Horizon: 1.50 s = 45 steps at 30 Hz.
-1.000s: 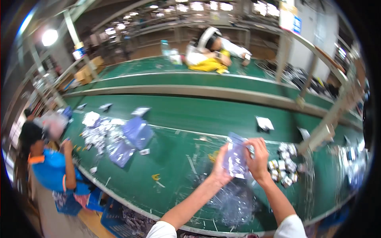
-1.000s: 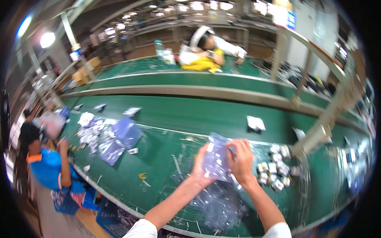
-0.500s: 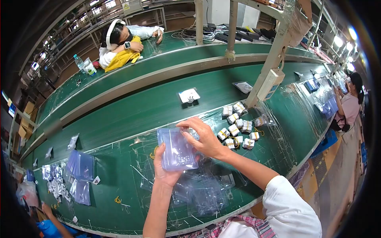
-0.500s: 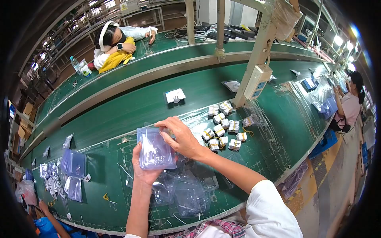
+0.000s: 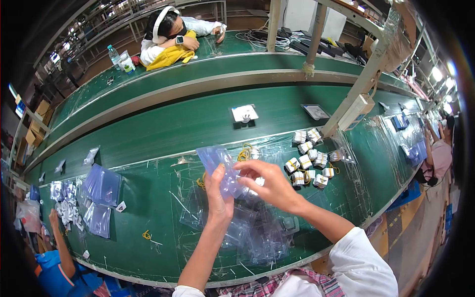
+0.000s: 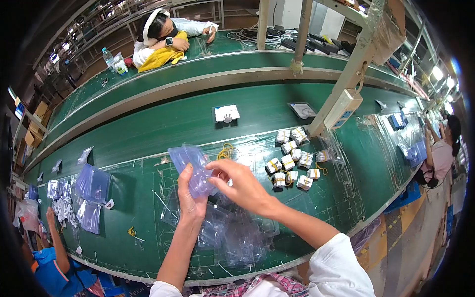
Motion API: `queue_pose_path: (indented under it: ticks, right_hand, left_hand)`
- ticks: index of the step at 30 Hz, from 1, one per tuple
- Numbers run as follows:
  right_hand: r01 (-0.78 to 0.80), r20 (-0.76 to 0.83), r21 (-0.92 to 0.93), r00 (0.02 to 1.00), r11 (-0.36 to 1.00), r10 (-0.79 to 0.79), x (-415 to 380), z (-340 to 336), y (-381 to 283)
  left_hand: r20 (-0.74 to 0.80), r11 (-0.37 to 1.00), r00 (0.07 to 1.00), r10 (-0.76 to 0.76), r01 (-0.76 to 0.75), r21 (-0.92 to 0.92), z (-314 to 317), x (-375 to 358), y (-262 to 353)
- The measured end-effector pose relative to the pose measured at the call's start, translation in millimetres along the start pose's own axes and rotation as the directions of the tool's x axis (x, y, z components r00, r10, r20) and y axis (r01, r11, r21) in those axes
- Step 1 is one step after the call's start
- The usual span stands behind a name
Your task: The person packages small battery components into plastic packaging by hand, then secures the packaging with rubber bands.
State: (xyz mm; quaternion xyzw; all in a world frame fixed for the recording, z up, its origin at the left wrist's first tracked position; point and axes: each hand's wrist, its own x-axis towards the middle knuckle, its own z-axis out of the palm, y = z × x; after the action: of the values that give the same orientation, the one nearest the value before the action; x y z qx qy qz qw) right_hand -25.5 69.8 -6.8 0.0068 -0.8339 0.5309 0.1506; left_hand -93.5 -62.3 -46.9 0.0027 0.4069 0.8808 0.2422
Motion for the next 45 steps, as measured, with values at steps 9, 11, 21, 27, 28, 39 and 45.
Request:
queue_pose_path:
  ticks: [9, 11, 21, 27, 28, 39, 45]
  right_hand:
    - [0.005, -0.167, -0.627, 0.976, 0.779, -0.141, 119.7, -50.6, 54.4]
    - [0.04, -0.117, -0.755, 0.974, 0.654, -0.195, 140.6, -40.4, 74.7]
    - [0.088, 0.006, -0.877, 0.985, 0.473, -0.171, 178.4, 7.5, 108.2]
    - [0.171, -0.007, -0.452, 0.981, 0.875, -0.196, 142.1, 6.3, 44.8]
    - [0.166, 0.007, -0.341, 0.985, 0.925, -0.175, 127.6, 8.9, 28.5]
    - [0.381, -0.036, -0.577, 0.872, 0.722, -0.489, 57.2, 9.9, 1.1]
    - [0.256, -0.139, -0.318, 0.94, 0.913, -0.312, 51.7, 1.1, 8.4]
  left_hand:
    - [-0.124, 0.991, 0.987, 0.105, -0.114, -0.067, -10.7, 10.6, 35.7]
    - [-0.131, 0.99, 0.985, 0.113, -0.123, -0.072, -12.9, 12.1, 39.8]
    - [-0.005, 0.959, 1.0, 0.005, -0.006, -0.284, -17.4, 15.0, 44.7]
    - [0.244, 0.913, 0.966, -0.086, 0.175, -0.369, -17.1, 16.9, 42.9]
    - [0.242, 0.917, 0.965, -0.099, 0.183, -0.355, -15.2, 15.3, 42.6]
    - [0.244, 0.896, 0.955, -0.169, 0.252, -0.365, -0.7, 4.3, 39.3]
    - [0.363, 0.831, 0.906, -0.219, 0.368, -0.417, 1.9, 4.3, 34.3]
